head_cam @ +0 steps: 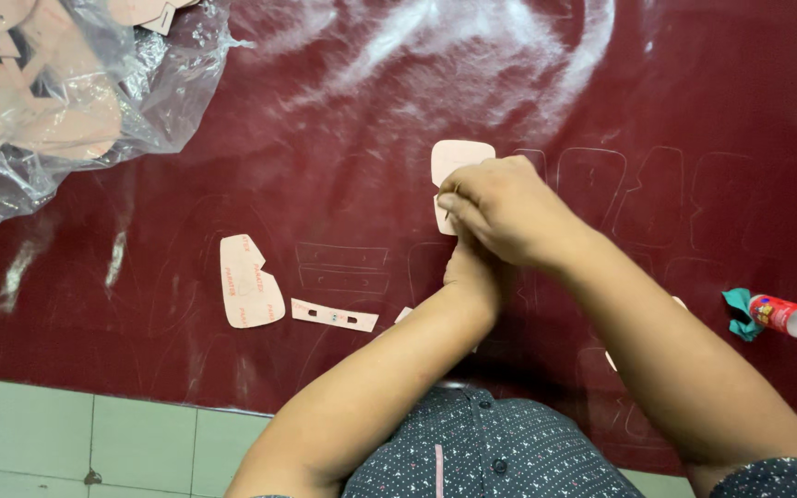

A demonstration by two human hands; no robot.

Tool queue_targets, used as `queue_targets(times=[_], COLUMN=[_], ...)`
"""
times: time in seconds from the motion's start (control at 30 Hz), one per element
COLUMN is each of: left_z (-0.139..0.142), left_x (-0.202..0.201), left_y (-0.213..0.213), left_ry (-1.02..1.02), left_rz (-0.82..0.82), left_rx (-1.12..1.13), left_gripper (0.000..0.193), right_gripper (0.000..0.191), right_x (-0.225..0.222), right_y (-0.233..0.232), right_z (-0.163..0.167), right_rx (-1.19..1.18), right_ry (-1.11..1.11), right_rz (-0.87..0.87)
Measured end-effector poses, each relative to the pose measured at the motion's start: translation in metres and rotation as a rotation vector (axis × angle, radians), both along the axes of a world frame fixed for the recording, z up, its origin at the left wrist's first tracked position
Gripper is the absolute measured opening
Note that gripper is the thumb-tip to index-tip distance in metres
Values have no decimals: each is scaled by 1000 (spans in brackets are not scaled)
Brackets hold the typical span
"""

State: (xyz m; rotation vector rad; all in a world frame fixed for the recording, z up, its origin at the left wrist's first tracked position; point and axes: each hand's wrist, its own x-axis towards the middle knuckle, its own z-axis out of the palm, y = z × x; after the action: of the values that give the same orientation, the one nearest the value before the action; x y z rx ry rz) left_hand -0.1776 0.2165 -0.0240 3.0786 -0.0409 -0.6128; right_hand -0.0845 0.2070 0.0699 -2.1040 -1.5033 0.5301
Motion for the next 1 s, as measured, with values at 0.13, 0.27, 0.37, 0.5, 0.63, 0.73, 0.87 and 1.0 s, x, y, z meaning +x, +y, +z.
queue_targets(times=[0.13,0.27,0.37,0.5,0.63,0.73,0.87,1.0], left_z=[-5,-13,-18,-12,3,10,4,-11], left_x=[-3,-2,-3,-4,-2,-2,-3,-3], left_y=[2,2,3,5,11,12,11,12], left_ry=[52,-14,-112,-62,35,38,30,-123], left_rz=[-104,-50,-32,-45,-105,-105,-97,16], left_rx=[-5,-49,-50,41,45,56,68,-43], left_gripper=[62,47,48,47,50,50,49,46], right_gripper=[16,14,13,11,10,9,9,10], right_x=[-6,-6,-6,-7,-7,-5,-3,0], right_y=[2,4,5,3,-2,-5,-5,8], right_z=[-8,-13,-16,-21,-24,-22,-20,-25], right_rx=[-18,-59,8,117,175,151,133,156], right_ry=[-18,-32,-128,-183,-172,-184,-254,-206], right_rz=[39,53,57,-24,-44,-54,-51,-46])
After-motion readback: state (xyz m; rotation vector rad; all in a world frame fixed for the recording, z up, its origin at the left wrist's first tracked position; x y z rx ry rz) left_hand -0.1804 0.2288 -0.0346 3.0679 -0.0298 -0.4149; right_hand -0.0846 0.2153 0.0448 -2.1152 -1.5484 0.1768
